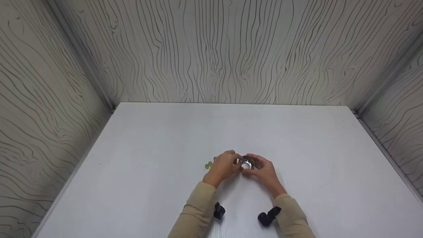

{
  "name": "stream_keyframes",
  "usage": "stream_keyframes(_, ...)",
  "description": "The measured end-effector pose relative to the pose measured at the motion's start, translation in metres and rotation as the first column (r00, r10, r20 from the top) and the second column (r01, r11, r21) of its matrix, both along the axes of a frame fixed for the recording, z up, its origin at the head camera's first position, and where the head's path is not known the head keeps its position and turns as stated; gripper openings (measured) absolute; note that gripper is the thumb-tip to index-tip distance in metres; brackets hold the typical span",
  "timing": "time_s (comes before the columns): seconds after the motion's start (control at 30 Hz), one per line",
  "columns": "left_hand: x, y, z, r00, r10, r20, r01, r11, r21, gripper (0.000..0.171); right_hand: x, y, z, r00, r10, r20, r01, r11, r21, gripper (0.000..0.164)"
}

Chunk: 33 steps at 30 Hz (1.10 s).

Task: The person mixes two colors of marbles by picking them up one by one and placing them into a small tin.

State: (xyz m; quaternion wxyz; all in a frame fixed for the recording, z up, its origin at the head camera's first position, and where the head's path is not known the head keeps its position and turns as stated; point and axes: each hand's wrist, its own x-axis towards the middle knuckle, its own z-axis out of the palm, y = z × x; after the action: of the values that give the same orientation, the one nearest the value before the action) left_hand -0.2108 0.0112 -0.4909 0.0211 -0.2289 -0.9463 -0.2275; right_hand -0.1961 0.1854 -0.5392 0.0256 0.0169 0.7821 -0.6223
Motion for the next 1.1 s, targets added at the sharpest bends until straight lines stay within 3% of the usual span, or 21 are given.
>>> stream_keyframes(0.77, -0.002, 0.002, -0.005, 1.000, 0.007, 0.030, -0.007, 1.000, 0.004, 0.019, 0.000, 0.001, -0.002, 1.000, -0.006, 0.000, 0.006, 1.000, -0.021, 0.059)
stream_keyframes(1.1, 0.001, -0.009, -0.001, 1.000, -0.014, -0.009, 0.014, 1.000, 0.027, 0.020, 0.001, 0.000, -0.002, 1.000, -0.009, -0.010, 0.009, 1.000, 0.019, 0.062)
